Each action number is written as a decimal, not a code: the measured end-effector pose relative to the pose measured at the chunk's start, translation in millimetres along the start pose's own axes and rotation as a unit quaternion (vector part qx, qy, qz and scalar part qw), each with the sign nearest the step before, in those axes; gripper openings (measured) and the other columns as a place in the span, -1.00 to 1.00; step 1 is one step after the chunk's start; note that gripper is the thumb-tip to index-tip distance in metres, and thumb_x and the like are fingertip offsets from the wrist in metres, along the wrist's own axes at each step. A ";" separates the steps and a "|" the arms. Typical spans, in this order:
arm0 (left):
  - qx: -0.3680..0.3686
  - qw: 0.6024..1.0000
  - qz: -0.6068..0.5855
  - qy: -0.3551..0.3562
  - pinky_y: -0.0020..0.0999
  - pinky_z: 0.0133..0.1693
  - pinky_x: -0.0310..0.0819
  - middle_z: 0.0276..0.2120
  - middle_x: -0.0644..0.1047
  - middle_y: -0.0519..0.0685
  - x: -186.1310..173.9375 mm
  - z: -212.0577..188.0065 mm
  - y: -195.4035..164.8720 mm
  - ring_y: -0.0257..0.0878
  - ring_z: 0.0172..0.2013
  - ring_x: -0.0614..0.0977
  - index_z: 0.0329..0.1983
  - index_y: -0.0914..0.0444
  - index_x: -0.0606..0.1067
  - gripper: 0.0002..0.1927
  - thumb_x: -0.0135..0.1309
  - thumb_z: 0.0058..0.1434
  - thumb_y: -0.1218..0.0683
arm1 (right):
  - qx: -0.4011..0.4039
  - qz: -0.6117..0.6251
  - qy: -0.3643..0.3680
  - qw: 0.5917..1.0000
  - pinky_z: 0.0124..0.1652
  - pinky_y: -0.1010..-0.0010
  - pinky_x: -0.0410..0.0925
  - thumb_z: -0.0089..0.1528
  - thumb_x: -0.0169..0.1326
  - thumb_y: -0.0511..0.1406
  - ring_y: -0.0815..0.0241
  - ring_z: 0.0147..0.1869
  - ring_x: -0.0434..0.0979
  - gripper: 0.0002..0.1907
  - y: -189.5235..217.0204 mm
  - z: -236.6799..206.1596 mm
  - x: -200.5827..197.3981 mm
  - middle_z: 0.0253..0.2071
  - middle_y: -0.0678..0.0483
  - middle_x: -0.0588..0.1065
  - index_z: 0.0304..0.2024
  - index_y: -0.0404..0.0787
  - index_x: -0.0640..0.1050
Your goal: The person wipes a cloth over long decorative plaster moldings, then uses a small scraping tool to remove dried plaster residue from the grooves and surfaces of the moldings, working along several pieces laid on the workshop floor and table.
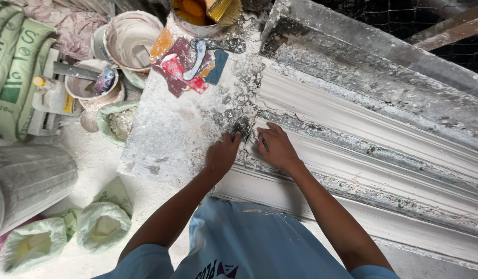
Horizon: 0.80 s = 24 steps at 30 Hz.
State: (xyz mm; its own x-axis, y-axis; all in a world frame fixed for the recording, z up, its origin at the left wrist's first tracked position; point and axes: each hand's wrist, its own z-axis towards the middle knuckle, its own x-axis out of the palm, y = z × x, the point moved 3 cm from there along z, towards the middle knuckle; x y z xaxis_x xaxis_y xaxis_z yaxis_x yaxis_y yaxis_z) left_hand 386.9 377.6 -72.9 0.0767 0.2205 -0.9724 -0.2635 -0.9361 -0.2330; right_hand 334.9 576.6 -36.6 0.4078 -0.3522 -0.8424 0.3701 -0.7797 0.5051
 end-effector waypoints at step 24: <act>0.075 0.996 -0.022 0.042 -0.16 -0.58 0.57 -0.29 0.52 0.00 -41.5 -46.6 46.1 -0.11 -0.47 0.67 0.17 0.09 0.42 -0.64 0.03 0.30 0.10 | 0.017 0.009 0.007 1.000 0.39 0.09 0.11 0.22 0.04 -0.27 -0.23 0.47 0.21 -0.86 -3.7 -1.8 3.2 0.24 -0.04 0.50 -0.32 -0.23 0.50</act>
State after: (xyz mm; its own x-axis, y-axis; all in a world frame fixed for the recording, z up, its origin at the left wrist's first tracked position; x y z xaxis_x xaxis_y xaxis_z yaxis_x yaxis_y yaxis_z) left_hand 416.3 312.5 -42.7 0.1706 0.2314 -0.9578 -0.3991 -0.8725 -0.2819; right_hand 336.3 579.2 -40.8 0.4260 -0.3589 -0.8305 0.3346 -0.7904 0.5132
